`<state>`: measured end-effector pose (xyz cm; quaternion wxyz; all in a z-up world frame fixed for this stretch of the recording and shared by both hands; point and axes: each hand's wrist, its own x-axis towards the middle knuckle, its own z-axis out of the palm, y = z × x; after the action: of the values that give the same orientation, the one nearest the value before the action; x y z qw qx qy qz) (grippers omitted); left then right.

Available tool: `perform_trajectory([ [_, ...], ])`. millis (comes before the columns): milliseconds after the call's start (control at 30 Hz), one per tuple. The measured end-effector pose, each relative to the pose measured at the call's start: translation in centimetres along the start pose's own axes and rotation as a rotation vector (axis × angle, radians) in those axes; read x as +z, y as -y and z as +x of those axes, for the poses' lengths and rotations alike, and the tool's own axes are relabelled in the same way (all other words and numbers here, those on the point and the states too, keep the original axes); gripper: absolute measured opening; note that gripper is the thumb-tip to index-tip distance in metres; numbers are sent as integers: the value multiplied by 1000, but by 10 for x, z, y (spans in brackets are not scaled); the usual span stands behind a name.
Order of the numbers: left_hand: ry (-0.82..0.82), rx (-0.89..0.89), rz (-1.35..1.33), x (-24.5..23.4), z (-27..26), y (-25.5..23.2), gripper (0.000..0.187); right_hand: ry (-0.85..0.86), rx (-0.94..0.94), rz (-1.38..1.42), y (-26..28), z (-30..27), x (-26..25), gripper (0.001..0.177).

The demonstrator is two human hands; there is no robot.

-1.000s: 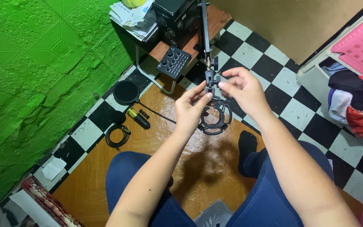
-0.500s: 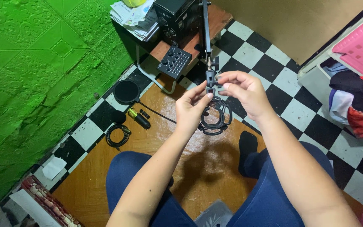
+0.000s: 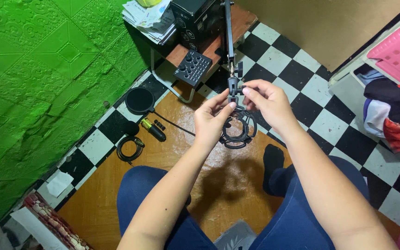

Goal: The person assembles a microphone setup by attaching a pop filter to a stand, removing a gold microphone from a shock mount, and placing a foam windscreen onto the microphone. The person then adjusts the shock mount attached to the stand.

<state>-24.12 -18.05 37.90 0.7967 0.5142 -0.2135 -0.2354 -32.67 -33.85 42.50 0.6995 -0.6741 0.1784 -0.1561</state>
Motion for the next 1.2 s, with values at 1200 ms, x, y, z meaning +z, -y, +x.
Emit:
perform_trajectory([
  [1200, -12, 4, 26, -1, 2, -2, 44, 43, -11, 69, 1, -5, -1, 27],
])
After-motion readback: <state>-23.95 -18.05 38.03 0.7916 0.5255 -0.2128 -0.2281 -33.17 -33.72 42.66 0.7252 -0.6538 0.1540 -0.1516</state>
